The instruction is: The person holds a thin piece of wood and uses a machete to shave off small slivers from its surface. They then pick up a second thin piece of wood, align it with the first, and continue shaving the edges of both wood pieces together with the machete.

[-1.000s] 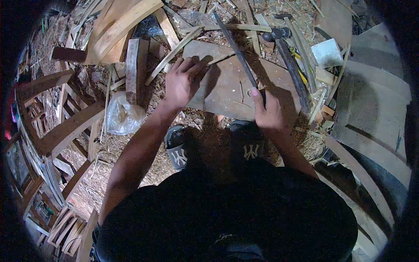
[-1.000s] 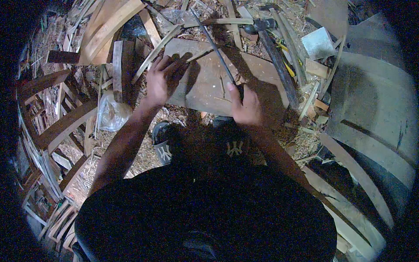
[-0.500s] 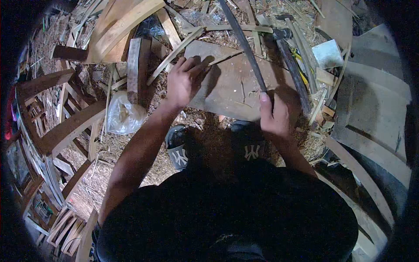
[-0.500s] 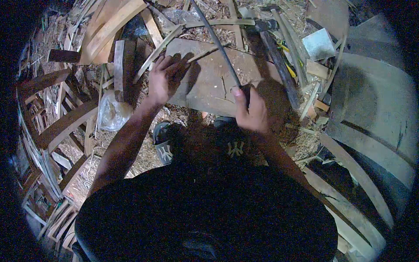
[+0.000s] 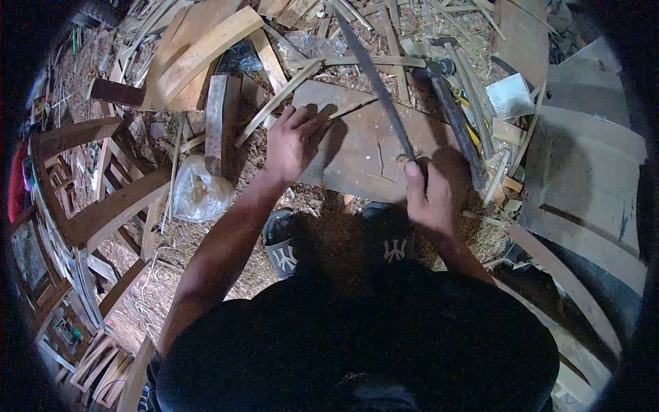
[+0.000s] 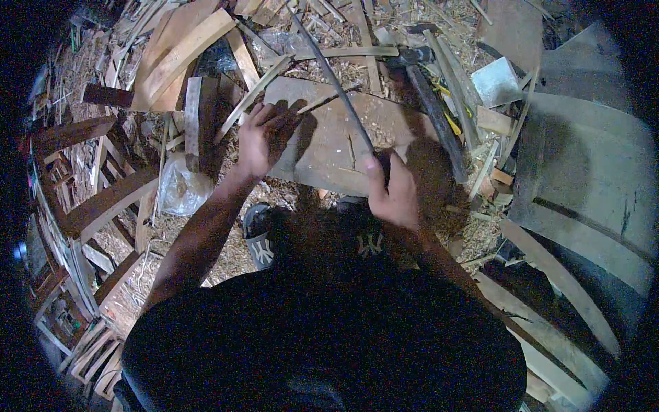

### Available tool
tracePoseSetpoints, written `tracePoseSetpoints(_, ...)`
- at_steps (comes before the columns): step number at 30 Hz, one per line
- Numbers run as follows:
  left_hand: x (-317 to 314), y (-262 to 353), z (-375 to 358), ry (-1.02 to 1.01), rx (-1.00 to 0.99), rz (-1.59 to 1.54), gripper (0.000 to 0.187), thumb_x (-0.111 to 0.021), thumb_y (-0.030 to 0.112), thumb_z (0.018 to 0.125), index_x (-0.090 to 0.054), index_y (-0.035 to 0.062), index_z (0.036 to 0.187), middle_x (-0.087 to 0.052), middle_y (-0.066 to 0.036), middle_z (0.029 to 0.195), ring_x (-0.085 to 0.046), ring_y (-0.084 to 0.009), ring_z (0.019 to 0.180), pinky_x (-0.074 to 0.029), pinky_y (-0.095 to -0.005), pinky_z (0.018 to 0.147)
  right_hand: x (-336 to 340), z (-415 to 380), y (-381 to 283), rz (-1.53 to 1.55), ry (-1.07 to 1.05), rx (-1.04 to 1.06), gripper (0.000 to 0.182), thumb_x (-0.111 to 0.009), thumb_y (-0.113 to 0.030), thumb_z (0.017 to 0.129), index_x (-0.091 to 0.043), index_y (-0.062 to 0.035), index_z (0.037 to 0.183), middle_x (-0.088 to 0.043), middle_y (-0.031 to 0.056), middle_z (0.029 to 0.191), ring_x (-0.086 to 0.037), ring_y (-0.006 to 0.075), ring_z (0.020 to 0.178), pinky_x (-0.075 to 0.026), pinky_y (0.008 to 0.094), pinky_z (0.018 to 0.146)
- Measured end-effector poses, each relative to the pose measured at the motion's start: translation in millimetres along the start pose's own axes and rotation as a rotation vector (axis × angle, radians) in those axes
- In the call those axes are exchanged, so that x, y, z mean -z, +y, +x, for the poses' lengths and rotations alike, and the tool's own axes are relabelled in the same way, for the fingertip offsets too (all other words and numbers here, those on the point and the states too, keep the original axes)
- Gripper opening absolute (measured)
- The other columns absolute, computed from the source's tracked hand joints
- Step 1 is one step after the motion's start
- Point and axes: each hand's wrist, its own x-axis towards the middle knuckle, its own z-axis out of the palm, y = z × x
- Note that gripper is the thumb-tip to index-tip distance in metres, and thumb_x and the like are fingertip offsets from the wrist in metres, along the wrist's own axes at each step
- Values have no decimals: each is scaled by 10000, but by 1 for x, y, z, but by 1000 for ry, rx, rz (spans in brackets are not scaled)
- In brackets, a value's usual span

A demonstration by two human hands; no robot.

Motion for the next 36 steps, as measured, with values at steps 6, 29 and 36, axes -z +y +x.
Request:
tracePoseSetpoints(6,6,6,0,-56,58,-15,305,-752,146,779,-745,140,1084,-641,-70,933,-606,-313,868,-510,-418,715,-15,7,10,-294,-104,-200,344,-527,-328,1030,-607,7,1020,-626,269,776,-615,493,741,-477,503,679)
tracePoseSetpoints(29,4,4,0,-75,83,3,215,-750,159,804,-762,145,1018,-660,-85,962,-603,-332,880,-526,-428,753,8,0,5,5,-36,-133,507,-453,-400,1051,-594,-22,743,-533,91,571,-542,192,523,-406,375,511)
tracePoseSetpoints(36,4,5,2,-21,56,-23,192,-757,175,799,-745,100,975,-667,-89,988,-621,-334,913,-538,-425,780,-7,-8,17,-234,-137,-164,327,-562,-360,1006,-634,-41,1018,-648,192,787,-643,393,704,-502,441,655)
